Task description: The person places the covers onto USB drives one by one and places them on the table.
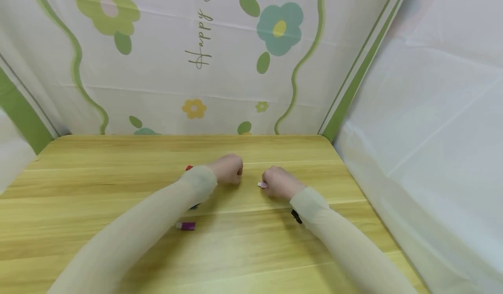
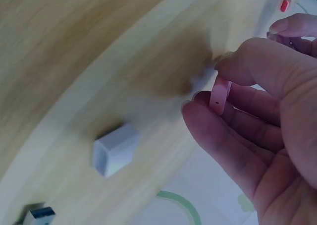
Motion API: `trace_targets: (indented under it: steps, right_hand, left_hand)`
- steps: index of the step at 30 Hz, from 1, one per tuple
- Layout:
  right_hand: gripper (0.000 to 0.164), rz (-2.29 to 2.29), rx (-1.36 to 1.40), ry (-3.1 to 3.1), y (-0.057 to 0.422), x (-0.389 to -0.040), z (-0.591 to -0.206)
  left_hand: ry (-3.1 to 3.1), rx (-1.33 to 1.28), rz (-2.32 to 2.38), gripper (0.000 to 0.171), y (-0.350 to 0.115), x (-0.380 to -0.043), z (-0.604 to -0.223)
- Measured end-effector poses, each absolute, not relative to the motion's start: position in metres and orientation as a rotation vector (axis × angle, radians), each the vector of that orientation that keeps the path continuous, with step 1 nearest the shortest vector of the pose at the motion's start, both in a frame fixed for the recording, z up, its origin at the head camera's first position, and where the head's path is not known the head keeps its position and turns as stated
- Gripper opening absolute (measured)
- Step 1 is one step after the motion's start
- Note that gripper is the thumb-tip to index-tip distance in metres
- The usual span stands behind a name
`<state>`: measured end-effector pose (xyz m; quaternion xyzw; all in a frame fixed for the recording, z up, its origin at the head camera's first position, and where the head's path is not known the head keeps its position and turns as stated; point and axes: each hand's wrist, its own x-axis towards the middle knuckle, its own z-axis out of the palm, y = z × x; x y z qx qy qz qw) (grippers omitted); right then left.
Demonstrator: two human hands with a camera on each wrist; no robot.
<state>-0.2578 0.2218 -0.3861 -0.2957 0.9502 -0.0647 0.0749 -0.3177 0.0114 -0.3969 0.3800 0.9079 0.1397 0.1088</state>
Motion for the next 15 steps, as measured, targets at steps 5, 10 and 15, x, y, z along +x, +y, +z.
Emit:
trace_targets:
  steps: [5, 10, 15]
  right_hand:
    - [0.018, -0.222, -0.949, 2.859, 0.215, -0.250, -0.377]
    - [0.010, -0.311, -1.069, 2.860, 0.206, -0.236, -0.361]
    - [0.021, -0.339, -1.227, 2.905, 0.197, -0.222, -0.345]
  left_hand:
    - [2.687, 1.170, 0.521, 0.012, -0.009, -0.305, -0.388]
    - [2.689, 1.172, 0.605, 0.005, -0.029, -0.291, -0.378]
    - [2.698, 1.223, 0.691, 0.008, -0.047, -0.270, -0.365]
